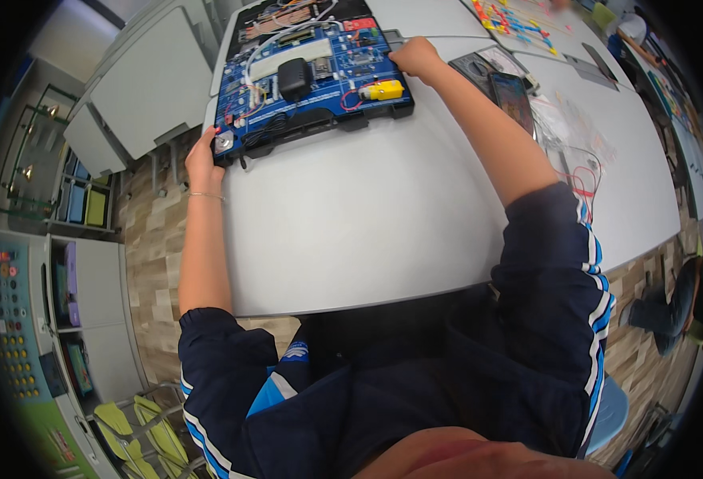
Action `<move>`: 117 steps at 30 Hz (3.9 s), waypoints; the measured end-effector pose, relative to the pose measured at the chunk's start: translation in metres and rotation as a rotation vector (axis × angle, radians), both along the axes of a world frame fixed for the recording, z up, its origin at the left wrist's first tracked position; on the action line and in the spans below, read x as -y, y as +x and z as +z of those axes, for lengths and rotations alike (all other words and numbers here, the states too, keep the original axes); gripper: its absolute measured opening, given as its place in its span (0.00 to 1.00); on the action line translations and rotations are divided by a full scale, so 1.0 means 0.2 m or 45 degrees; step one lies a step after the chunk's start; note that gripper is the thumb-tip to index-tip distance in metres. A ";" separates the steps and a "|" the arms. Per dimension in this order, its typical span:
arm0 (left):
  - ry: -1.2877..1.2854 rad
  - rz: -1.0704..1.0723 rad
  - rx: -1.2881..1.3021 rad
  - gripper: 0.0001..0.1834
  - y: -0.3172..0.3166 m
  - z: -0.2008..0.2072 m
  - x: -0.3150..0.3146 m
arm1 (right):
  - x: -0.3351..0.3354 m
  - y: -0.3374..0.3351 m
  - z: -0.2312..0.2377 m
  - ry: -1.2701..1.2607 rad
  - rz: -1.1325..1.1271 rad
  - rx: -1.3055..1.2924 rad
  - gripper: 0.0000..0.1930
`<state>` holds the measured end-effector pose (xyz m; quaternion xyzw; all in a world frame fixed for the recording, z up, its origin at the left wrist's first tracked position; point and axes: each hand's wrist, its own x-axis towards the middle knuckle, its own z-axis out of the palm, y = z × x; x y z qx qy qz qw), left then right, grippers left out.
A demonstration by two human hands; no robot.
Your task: The person moves a multimeter on a white table, then uses its probes to repeatedly touch a small component on the table surface. The person adjusts the multimeter dial and continues testing the component with the probes.
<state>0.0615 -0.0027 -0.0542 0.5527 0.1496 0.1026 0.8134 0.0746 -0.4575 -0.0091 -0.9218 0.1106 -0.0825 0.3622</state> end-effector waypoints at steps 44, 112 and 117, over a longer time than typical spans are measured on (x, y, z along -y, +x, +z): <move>0.259 0.132 0.123 0.23 -0.73 0.09 -0.03 | -0.59 -1.34 -0.28 -0.654 0.414 0.506 0.15; 0.133 0.067 0.109 0.22 -0.71 0.11 0.01 | 0.13 -1.06 -0.08 -0.735 -0.572 0.501 0.43; 0.204 0.056 0.109 0.23 -0.71 0.10 0.00 | 0.34 -1.05 0.10 -0.143 -0.565 -0.201 0.59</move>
